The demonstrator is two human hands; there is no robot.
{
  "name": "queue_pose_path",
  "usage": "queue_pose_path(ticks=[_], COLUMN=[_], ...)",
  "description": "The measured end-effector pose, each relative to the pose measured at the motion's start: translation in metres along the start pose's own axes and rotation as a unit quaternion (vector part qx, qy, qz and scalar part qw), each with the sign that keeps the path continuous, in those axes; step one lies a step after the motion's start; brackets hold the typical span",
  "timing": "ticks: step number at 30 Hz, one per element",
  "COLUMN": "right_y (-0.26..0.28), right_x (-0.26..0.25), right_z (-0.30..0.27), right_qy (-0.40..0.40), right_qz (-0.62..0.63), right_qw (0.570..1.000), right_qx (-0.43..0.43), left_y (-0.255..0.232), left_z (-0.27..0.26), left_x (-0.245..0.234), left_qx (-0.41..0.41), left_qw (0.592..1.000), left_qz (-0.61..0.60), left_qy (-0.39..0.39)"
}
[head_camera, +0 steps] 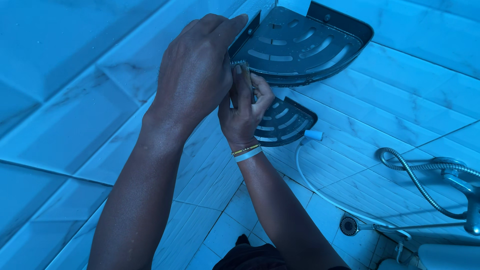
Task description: The person scrubs two corner-mounted shower shelves with a small brush, then rinses them with a handheld shower head. The person repeats the scrubbing and rinsing cycle to ensure the shelves are clean.
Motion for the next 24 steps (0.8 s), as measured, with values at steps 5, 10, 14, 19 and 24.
queue_pose_path(ticks=[5,10,14,19,24], right_y=[0.0,0.002,-0.028,-0.115,-0.149], right_x=[0.006,0.024,-0.035,-0.127,-0.127], right_z=[-0.002,-0.021,-0.056,-0.14,-0.2], right_qy=[-0.046,-0.023,-0.05,-0.06,-0.041], right_qz=[-0.04,0.016,-0.09,0.035,0.237], right_qw=[0.998,0.999,0.993,0.942,0.774], right_qx=[0.001,0.035,0.057,0.329,0.586], left_y=[0.001,0.002,0.015,0.037,0.075], left_z=[-0.021,-0.026,-0.062,-0.14,-0.225], left_x=[-0.025,0.0,0.013,0.089,0.22], left_qx=[-0.044,-0.061,-0.043,-0.139,-0.511], left_qw=[0.998,0.994,0.993,0.97,0.769], left_qz=[-0.046,-0.086,-0.111,-0.164,-0.238], left_qy=[0.007,0.03,0.028,0.116,0.301])
Point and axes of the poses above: each hand's wrist, its own z-axis towards the middle knuckle, its own x-axis out of the palm, y = z × x, the point moved 5 cm from there along z, towards the middle knuckle, and after that the axes turned 15 degrees about -x, right-handed, at the moved point
